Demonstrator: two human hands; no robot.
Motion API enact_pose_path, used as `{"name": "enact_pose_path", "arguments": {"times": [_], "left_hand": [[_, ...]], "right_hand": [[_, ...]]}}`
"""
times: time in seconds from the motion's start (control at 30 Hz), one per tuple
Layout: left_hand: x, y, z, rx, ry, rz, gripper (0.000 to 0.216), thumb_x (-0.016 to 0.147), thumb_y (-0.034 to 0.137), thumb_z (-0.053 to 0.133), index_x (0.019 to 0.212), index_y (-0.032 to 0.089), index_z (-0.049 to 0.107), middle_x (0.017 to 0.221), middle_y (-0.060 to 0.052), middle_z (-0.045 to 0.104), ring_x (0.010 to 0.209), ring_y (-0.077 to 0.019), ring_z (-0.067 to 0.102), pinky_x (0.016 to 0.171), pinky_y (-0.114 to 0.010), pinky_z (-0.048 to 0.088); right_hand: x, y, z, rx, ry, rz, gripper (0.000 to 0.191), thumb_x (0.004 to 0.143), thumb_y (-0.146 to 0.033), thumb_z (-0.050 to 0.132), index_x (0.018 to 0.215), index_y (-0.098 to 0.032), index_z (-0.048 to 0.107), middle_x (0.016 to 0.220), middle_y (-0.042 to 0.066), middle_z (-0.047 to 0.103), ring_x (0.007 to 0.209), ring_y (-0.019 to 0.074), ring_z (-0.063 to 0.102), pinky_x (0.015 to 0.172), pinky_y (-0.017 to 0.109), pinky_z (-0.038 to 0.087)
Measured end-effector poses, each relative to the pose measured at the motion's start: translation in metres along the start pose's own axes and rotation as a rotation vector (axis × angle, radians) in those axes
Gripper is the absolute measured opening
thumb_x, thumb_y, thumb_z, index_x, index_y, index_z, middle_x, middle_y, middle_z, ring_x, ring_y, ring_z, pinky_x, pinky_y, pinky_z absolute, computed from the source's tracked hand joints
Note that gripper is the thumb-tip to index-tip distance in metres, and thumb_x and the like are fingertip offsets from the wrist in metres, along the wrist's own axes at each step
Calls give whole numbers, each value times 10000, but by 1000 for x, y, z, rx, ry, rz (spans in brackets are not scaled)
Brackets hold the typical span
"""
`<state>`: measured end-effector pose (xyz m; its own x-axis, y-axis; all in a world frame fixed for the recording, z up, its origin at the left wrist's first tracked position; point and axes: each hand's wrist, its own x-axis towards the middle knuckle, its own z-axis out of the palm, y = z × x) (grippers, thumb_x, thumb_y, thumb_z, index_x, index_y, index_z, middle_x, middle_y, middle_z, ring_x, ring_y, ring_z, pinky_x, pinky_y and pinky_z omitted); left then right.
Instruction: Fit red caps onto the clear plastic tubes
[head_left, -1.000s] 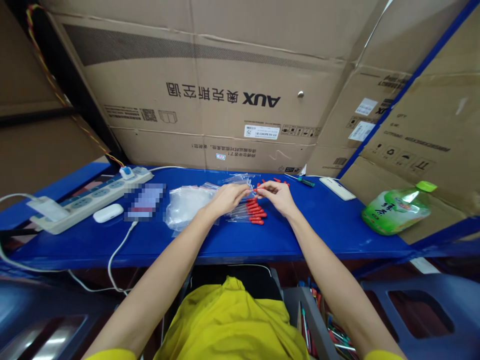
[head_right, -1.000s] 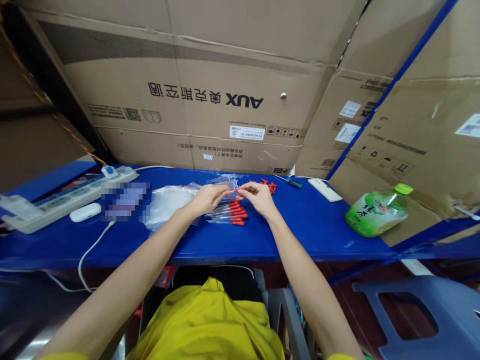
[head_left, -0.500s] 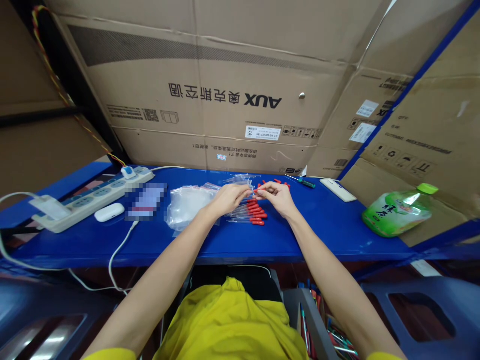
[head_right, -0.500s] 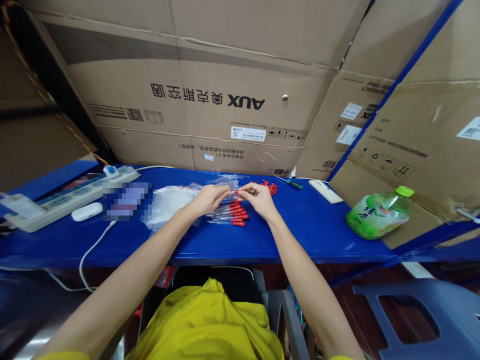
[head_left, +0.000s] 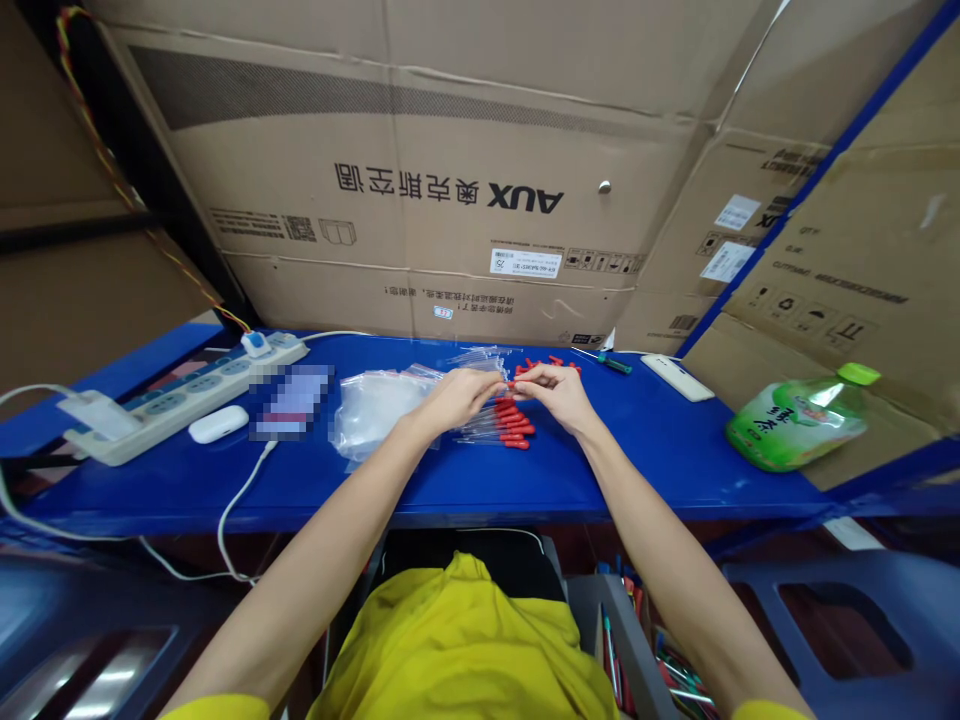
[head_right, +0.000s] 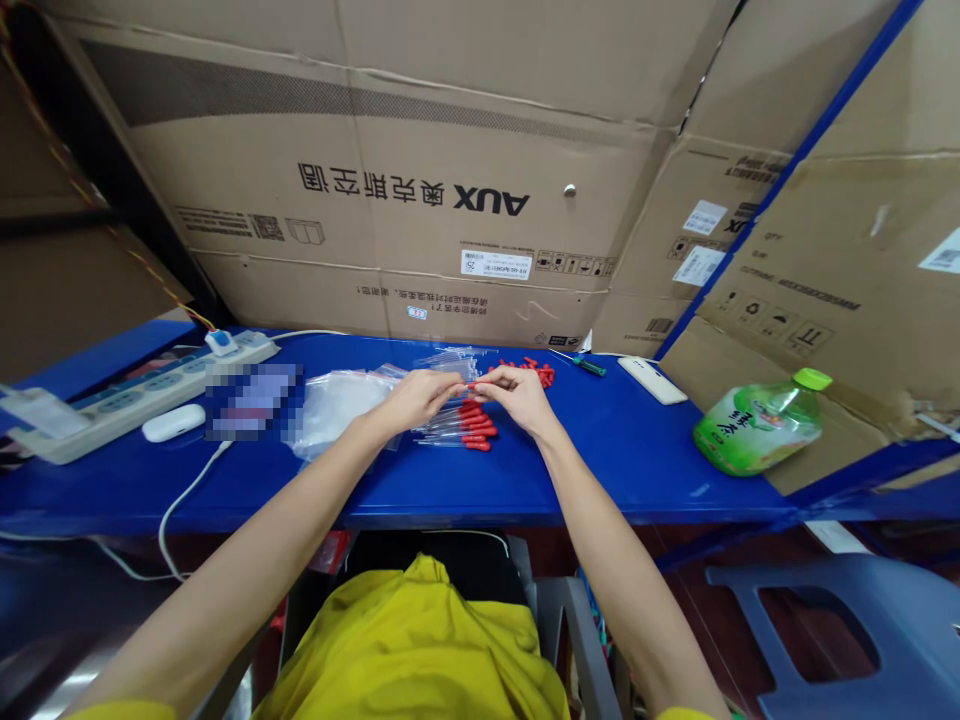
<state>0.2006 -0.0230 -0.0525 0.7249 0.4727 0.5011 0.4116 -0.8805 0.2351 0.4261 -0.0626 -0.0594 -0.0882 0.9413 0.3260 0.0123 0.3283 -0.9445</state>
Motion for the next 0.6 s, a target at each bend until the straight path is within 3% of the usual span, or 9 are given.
{"name": "enact_pose_path", "arguments": {"times": [0.43, 0.6], "left_hand": [[3, 5, 2, -76, -2, -60, 436, 1129, 421, 340, 947, 194, 666, 755, -25, 671, 679, -172, 606, 661, -270, 359], [2, 4, 1, -28, -46, -134, 440, 1126, 439, 352, 924, 214, 672, 829, -41, 719, 773, -198, 652, 685, -272, 387]], "right_hand": [[2, 2, 0, -15, 6, 9, 453, 632, -589, 936, 812, -206, 775, 802, 54, 808, 781, 268, 797, 795, 436, 679], [4, 5, -4, -189, -40, -62, 388, 757, -552, 859, 907, -200, 798, 831, 51, 807, 778, 233, 766, 783, 374, 627]]}}
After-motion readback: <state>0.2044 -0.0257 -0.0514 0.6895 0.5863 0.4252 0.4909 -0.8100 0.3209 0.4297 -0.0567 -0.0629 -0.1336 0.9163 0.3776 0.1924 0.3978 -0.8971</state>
